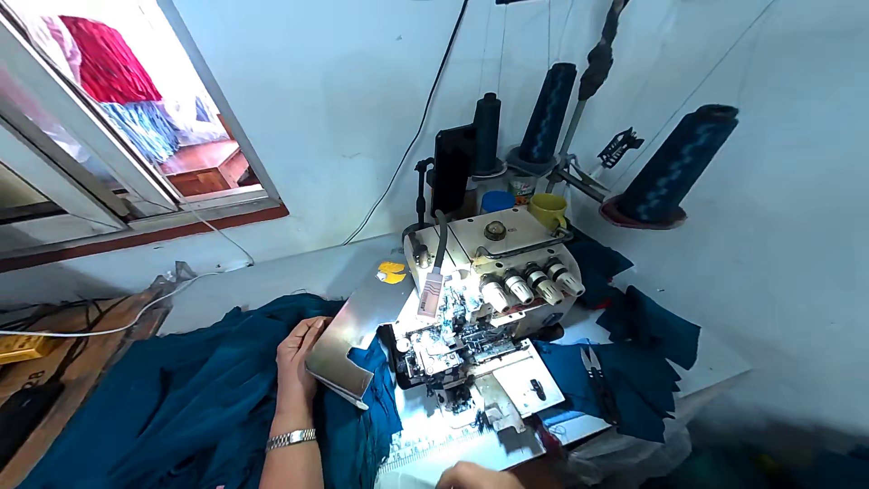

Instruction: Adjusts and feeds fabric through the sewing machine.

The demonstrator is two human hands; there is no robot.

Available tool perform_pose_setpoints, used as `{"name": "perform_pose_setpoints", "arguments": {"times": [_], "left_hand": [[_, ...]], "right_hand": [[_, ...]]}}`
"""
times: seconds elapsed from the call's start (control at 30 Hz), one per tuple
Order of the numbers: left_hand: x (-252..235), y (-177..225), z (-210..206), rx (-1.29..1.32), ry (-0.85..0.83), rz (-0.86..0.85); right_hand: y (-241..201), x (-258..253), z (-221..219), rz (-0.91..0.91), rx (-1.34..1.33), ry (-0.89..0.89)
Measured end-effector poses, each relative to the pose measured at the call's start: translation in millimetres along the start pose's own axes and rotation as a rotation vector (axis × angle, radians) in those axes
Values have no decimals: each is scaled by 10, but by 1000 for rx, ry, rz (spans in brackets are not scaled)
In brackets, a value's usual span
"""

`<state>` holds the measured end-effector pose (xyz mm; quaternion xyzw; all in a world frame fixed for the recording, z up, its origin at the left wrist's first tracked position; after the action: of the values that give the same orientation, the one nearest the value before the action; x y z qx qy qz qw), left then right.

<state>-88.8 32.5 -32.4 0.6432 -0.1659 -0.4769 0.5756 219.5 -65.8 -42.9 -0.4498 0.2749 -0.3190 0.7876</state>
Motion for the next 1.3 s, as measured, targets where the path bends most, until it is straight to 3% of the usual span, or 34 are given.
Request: {"name": "perform_pose_setpoints", "arguments": {"times": [0.13, 0.3, 0.43, 0.67, 0.9, 1.13, 1.3], "left_hand": [[11, -2, 8, -13, 14, 22], [22, 25, -4, -4, 16, 15], [23, 27, 3, 7, 24, 15], [10, 38, -5, 0, 15, 8], [4, 32, -4, 12, 10, 6], [-3, 13, 0, 2, 10, -1], [-7, 10, 4, 1, 15, 1]], "right_hand": [[-33, -94, 650, -136, 30, 423], [-288, -280, 915, -85, 446, 692], [-445, -396, 878, -81, 705, 750], [-579, -632, 804, -223, 989, 649], [-353, -573, 924, -173, 683, 707], [267, -560, 913, -271, -25, 537], [298, -566, 845, -128, -175, 473]]}}
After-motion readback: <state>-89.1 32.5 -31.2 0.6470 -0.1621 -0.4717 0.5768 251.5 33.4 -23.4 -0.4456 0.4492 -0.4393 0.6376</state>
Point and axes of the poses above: each hand's wrist, its own x-axis away from the middle knuckle, its own z-axis out of the back of the hand, y = z × x, the point moved 10 cm from there along -x, towards the middle knuckle, and after that the axes turned 6 degrees about -z, right-handed, at the moved point
